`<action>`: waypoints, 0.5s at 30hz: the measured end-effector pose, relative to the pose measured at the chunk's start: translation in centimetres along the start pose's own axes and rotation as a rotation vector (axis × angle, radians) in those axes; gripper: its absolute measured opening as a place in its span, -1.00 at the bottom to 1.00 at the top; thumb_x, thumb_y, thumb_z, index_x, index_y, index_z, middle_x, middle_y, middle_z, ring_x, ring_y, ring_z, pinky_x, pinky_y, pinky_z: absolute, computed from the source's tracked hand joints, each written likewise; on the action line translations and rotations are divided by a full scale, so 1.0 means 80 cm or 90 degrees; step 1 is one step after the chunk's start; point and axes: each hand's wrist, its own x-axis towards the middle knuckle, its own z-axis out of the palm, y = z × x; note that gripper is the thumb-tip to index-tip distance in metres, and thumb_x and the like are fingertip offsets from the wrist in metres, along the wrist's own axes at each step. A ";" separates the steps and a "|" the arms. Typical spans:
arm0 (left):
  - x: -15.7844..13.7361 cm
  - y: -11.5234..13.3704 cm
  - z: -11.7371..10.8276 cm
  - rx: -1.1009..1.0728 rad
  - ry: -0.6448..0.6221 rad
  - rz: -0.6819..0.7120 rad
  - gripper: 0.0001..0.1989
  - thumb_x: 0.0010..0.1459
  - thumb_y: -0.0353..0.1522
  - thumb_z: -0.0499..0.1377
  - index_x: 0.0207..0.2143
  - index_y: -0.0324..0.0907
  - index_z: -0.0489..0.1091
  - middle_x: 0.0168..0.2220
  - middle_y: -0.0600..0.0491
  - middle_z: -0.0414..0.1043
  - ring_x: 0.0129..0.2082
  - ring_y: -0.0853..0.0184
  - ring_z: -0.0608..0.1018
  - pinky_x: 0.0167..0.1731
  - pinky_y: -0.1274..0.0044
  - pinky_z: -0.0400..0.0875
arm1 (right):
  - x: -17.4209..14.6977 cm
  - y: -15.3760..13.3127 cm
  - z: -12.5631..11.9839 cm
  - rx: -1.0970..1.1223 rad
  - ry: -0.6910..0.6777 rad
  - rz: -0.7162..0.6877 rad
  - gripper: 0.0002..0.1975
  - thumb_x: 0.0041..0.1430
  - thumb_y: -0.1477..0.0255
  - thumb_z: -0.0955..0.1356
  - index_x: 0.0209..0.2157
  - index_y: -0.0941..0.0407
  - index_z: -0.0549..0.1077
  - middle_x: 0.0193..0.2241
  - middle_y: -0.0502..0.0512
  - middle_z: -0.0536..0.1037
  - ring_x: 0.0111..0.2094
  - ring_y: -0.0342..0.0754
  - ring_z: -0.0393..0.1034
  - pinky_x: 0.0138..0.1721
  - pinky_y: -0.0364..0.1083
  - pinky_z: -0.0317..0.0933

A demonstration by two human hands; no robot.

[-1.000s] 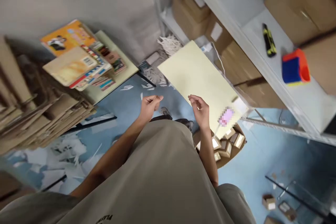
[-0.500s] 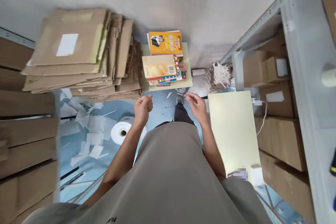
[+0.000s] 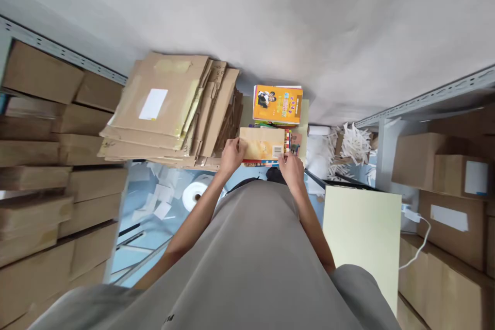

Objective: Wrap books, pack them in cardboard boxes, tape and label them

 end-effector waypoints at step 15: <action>0.029 -0.006 -0.037 -0.003 -0.106 -0.057 -0.72 0.52 -0.29 0.31 0.14 -0.23 0.67 0.12 -0.21 0.74 0.00 0.07 0.78 0.08 0.38 0.60 | 0.025 -0.024 -0.001 -0.086 -0.041 0.031 -0.78 0.64 0.30 0.41 -0.07 0.11 0.67 -0.02 0.28 0.83 0.06 0.22 0.74 -0.04 -0.02 0.34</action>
